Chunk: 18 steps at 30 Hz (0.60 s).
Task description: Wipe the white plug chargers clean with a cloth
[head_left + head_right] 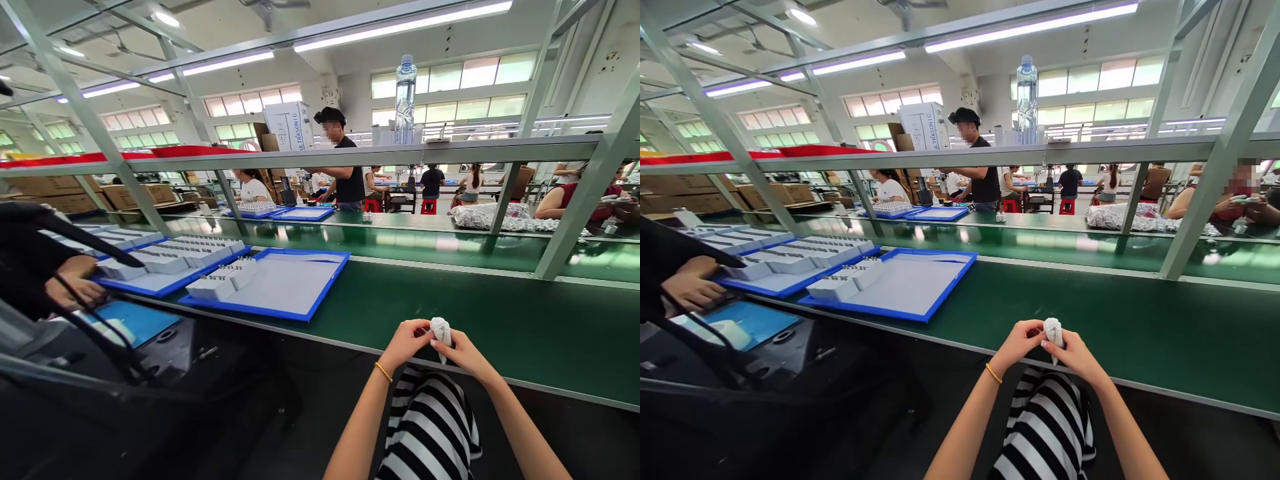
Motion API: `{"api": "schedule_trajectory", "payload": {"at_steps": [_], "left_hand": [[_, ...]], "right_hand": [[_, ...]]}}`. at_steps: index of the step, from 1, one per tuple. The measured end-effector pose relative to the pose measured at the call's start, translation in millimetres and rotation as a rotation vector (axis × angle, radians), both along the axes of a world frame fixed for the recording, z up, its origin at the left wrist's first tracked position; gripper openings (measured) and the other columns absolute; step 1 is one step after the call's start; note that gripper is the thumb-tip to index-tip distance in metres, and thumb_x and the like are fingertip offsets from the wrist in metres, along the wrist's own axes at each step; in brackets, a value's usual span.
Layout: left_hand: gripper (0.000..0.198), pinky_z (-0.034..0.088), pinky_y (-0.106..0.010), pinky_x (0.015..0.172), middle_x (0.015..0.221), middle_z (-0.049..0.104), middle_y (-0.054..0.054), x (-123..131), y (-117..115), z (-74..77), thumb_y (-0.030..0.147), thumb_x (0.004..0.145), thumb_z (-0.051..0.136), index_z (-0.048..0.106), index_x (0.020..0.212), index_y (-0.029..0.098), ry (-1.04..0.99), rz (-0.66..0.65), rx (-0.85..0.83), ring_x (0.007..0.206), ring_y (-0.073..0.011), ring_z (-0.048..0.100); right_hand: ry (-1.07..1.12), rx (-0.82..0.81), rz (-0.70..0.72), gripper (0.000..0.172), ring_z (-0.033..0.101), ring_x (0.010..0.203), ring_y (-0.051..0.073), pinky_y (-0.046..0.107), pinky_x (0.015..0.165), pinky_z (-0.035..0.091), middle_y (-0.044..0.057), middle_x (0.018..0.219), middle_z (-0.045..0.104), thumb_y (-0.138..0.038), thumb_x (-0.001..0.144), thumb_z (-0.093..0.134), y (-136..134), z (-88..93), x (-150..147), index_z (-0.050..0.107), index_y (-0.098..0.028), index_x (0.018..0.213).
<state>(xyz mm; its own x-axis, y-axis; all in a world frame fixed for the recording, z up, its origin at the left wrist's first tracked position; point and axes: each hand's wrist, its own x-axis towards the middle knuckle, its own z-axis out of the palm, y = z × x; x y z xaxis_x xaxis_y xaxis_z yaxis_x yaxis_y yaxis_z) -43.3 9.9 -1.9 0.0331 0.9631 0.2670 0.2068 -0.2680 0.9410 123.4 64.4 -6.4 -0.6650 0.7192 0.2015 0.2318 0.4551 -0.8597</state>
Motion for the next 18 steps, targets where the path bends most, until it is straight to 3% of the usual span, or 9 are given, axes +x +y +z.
{"api": "schedule_trajectory", "payload": {"at_steps": [7,14,18], "left_hand": [[0.033,0.043,-0.026,0.065,0.087,0.071,-0.006,-1.6,-1.3,-0.4,0.039,0.081,0.062,0.074,0.099,0.014,0.068,0.016,-0.003,0.070,-0.0146,0.057],[0.042,0.049,-0.030,0.074,0.095,0.074,-0.009,-0.7,-5.7,5.4,0.048,0.083,0.063,0.073,0.106,0.015,0.009,0.046,-0.015,0.080,-0.0188,0.064],[0.037,0.050,-0.030,0.076,0.093,0.073,-0.007,-1.8,-5.4,6.3,0.046,0.086,0.058,0.071,0.105,0.017,-0.019,0.104,-0.002,0.079,-0.0178,0.065]], "right_hand": [[0.000,-0.015,0.000,0.053,0.052,0.067,0.016,0.026,0.061,0.042,0.004,0.073,0.062,-0.066,0.080,0.057,-2.0,-1.3,2.8,0.068,-0.014,0.082],[0.068,-0.051,-0.071,0.055,0.058,0.076,0.021,0.029,0.068,0.046,0.006,0.081,0.067,-0.066,0.079,0.058,-2.6,1.5,4.6,0.071,-0.014,0.093],[0.092,-0.048,-0.089,0.060,0.058,0.074,0.020,0.030,0.069,0.047,0.006,0.079,0.067,-0.068,0.079,0.057,-1.6,2.3,5.1,0.071,-0.014,0.100]]}}
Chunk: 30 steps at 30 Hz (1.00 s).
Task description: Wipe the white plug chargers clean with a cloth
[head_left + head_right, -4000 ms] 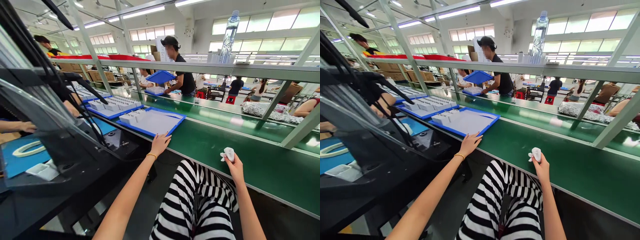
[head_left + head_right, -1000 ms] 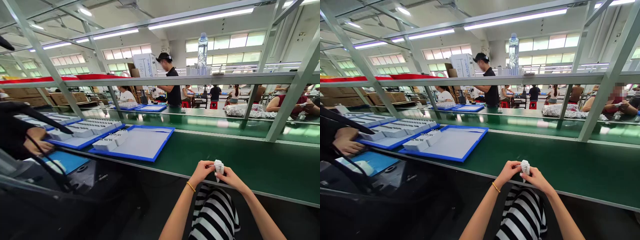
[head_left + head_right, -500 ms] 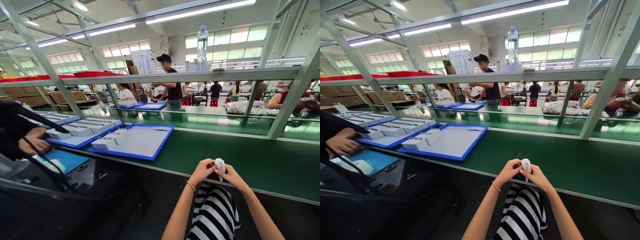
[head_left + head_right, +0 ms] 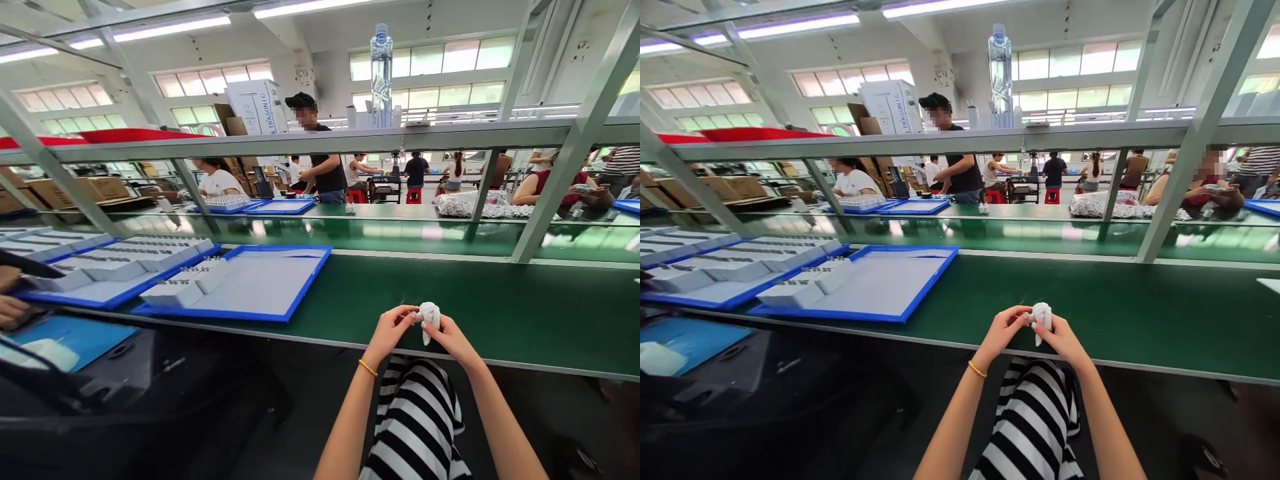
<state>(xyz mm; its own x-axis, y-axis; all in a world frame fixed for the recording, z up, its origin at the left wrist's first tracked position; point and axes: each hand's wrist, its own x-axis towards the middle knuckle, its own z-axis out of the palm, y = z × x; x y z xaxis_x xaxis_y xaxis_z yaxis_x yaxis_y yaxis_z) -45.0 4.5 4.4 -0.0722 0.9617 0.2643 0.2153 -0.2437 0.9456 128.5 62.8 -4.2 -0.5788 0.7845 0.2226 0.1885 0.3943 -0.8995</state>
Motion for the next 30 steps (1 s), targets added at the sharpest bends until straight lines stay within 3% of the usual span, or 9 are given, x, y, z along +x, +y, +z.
{"api": "schedule_trajectory", "payload": {"at_steps": [8,17,30], "left_hand": [[0.033,0.053,-0.030,0.076,0.085,0.070,-0.004,-6,5,-7.4,0.051,0.082,0.061,0.064,0.088,0.018,-0.047,0.025,0.014,0.077,-0.0174,0.066],[0.041,0.054,-0.033,0.080,0.090,0.074,-0.007,-16,3,-1.9,0.056,0.079,0.060,0.068,0.094,0.018,0.075,0.019,-0.029,0.085,-0.0221,0.068],[0.039,0.054,-0.032,0.077,0.093,0.075,-0.007,-14,-1,1.0,0.054,0.081,0.058,0.069,0.096,0.019,0.149,0.033,-0.018,0.085,-0.0222,0.068]], "right_hand": [[0.068,-0.031,0.001,0.048,0.056,0.073,0.016,0.028,0.071,0.046,0.004,0.081,0.066,-0.059,0.081,0.060,-4,-3.4,-5,0.070,-0.014,0.092],[0.083,-0.060,0.016,0.040,0.054,0.072,0.013,0.024,0.070,0.044,0.001,0.078,0.064,-0.052,0.080,0.064,-8,5.6,-11,0.069,-0.014,0.092],[0.072,-0.048,0.022,0.039,0.050,0.069,0.012,0.023,0.066,0.040,-0.001,0.073,0.059,-0.055,0.081,0.063,-12,8.7,-10,0.065,-0.016,0.082]]}}
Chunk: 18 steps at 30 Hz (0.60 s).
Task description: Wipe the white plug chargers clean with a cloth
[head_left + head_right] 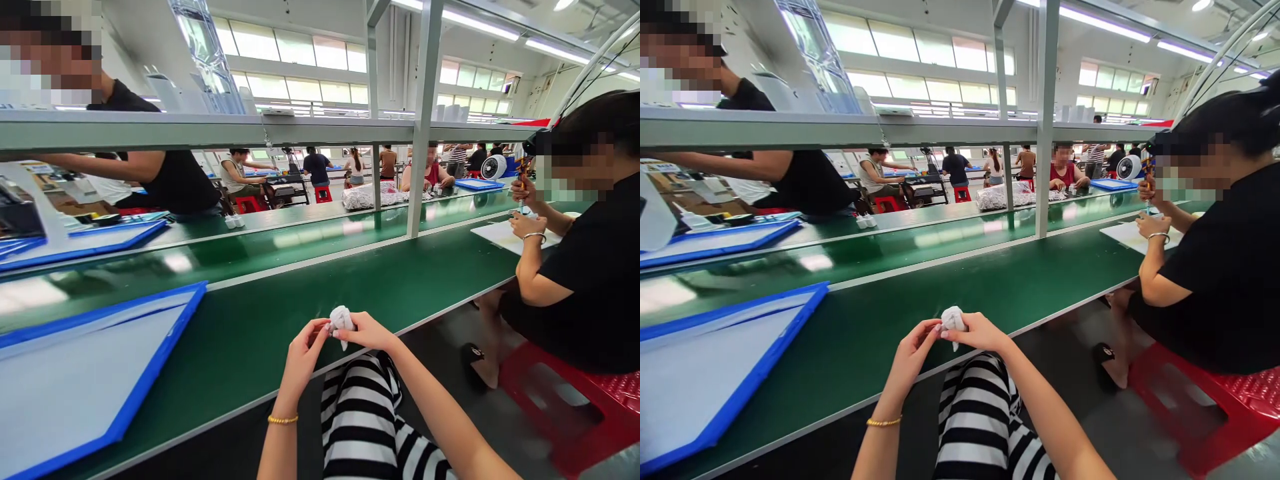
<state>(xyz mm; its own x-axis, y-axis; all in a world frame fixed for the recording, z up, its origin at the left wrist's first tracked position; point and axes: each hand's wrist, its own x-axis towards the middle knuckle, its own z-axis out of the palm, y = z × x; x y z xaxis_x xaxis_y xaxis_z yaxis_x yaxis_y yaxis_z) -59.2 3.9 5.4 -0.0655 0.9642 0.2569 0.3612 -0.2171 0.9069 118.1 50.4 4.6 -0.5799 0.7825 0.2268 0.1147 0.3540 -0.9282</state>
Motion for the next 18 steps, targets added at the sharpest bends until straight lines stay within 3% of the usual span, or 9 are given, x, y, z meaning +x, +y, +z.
{"api": "schedule_trajectory", "payload": {"at_steps": [9,18], "left_hand": [[0.040,0.055,-0.034,0.079,0.092,0.075,-0.007,2.5,-1.6,6.6,0.055,0.079,0.059,0.070,0.093,0.019,-0.015,0.004,-0.014,0.085,-0.0239,0.069],[0.045,0.055,-0.035,0.081,0.097,0.077,-0.008,-0.1,1.1,2.9,0.058,0.079,0.061,0.074,0.097,0.019,0.014,-0.040,-0.010,0.087,-0.0248,0.070]], "right_hand": [[0.010,0.021,0.011,0.038,0.048,0.069,0.012,0.023,0.067,0.039,-0.002,0.074,0.057,-0.054,0.082,0.063,1.0,-0.9,0.0,0.062,-0.016,0.081],[-0.042,0.042,0.018,0.040,0.049,0.068,0.012,0.023,0.064,0.039,-0.002,0.072,0.057,-0.056,0.082,0.062,1.4,-1.3,0.4,0.063,-0.017,0.083]]}}
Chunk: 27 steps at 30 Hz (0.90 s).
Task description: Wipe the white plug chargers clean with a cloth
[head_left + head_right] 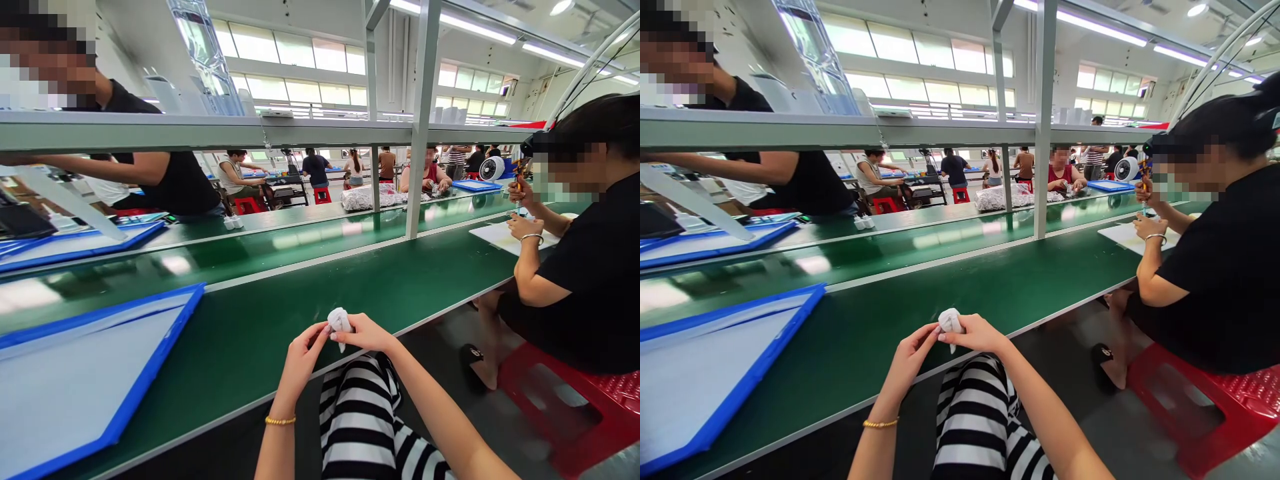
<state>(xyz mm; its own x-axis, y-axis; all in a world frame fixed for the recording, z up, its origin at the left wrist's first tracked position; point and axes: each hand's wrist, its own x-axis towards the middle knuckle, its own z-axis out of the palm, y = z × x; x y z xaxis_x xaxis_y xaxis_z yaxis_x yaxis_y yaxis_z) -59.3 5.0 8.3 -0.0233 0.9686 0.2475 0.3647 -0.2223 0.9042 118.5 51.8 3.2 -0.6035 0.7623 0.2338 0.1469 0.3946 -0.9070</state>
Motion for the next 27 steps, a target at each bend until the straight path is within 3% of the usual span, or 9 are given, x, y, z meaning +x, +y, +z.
{"api": "schedule_trajectory", "payload": {"at_steps": [4,7,16,22,27], "left_hand": [[0.049,0.056,-0.036,0.082,0.096,0.076,-0.008,-0.6,0.7,-0.4,0.058,0.077,0.063,0.071,0.104,0.018,-0.077,0.046,0.002,0.088,-0.0246,0.071],[0.047,0.055,-0.035,0.082,0.093,0.076,-0.008,-1.1,0.8,0.0,0.059,0.077,0.061,0.071,0.098,0.018,-0.076,0.053,0.012,0.085,-0.0238,0.070],[0.048,0.058,-0.039,0.082,0.094,0.078,-0.009,-3.7,2.1,-3.2,0.061,0.075,0.063,0.077,0.093,0.019,-0.048,0.028,0.006,0.085,-0.0269,0.072],[0.046,0.058,-0.043,0.087,0.094,0.078,-0.009,-4.9,4.3,-5.9,0.060,0.073,0.066,0.078,0.092,0.020,-0.069,0.051,0.016,0.088,-0.0290,0.073],[0.054,0.055,-0.044,0.092,0.105,0.076,-0.010,-4.1,2.3,-4.1,0.062,0.077,0.061,0.073,0.105,0.018,-0.104,0.057,-0.012,0.093,-0.0278,0.072]], "right_hand": [[0.014,-0.005,-0.021,0.041,0.049,0.070,0.012,0.023,0.066,0.040,-0.001,0.076,0.060,-0.056,0.082,0.062,0.4,0.0,-0.4,0.068,-0.016,0.092],[0.025,-0.022,-0.020,0.042,0.050,0.071,0.012,0.023,0.067,0.040,-0.001,0.078,0.060,-0.054,0.082,0.063,0.5,0.1,-0.7,0.069,-0.015,0.096],[0.007,-0.011,-0.016,0.040,0.050,0.069,0.012,0.023,0.065,0.040,-0.001,0.074,0.059,-0.056,0.082,0.062,-0.5,3.0,-0.2,0.066,-0.016,0.085],[0.020,-0.007,-0.013,0.039,0.051,0.070,0.013,0.023,0.067,0.041,-0.001,0.076,0.061,-0.055,0.082,0.062,1.1,0.4,-1.3,0.067,-0.017,0.087],[0.050,-0.030,0.000,0.040,0.053,0.073,0.013,0.024,0.071,0.042,0.000,0.083,0.064,-0.053,0.082,0.064,0.6,0.2,-1.7,0.068,-0.016,0.099]]}}
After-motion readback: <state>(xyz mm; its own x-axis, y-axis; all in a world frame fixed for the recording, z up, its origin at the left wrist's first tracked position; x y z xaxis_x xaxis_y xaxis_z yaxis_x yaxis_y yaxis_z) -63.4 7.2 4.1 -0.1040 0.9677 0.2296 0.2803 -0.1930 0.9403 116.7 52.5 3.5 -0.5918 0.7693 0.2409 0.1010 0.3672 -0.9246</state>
